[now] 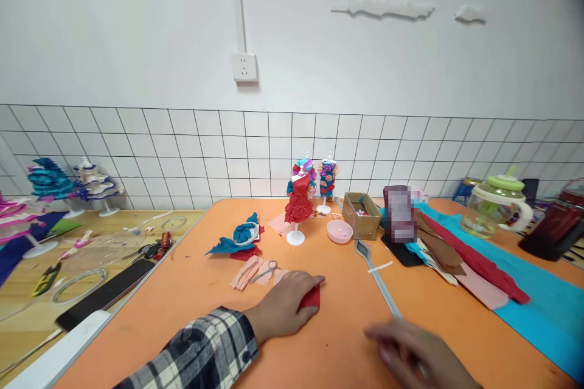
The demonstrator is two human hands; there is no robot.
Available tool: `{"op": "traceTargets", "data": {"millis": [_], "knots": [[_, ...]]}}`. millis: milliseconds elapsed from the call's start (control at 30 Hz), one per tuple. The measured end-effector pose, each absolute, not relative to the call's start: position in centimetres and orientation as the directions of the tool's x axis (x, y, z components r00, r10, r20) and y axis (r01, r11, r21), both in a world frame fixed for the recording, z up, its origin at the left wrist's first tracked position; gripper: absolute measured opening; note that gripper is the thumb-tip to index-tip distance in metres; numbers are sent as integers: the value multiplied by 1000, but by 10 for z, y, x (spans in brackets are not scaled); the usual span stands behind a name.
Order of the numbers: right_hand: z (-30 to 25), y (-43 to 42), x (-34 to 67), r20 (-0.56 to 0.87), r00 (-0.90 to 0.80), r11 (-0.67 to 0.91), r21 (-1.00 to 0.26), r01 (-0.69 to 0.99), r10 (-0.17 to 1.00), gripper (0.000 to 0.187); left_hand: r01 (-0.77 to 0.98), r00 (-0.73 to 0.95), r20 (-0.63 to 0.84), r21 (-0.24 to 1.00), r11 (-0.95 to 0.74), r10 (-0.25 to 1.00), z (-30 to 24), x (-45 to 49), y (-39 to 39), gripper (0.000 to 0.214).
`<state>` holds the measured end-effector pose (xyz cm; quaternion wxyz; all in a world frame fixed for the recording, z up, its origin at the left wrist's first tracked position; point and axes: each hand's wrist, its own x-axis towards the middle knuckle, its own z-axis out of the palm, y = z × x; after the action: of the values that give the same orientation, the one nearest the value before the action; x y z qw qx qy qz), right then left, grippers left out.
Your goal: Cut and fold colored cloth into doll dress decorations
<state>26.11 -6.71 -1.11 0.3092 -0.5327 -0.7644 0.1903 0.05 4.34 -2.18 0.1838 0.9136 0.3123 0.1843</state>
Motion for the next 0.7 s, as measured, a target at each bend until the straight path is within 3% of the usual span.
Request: {"op": "traceTargets", "data": {"millis": [167,233,433,700], "knots": [[-10,38,222,567,-221,532,-468,706,793,20,499,695,214,545,-674,687,-27,-2,50,67],[-22,57,208,576,-262,570,-455,684,774,18,466,650,238,626,-626,721,-28,-5,52,72],[-38,49,196,344,-637,723,-363,588,690,15,396,509,382,692,-604,771,-19,-12,50,62],[-27,47,205,228,-612,651,-329,684,758,14,414,543,324,699,-583,775,-17,-4,40,63]]}}
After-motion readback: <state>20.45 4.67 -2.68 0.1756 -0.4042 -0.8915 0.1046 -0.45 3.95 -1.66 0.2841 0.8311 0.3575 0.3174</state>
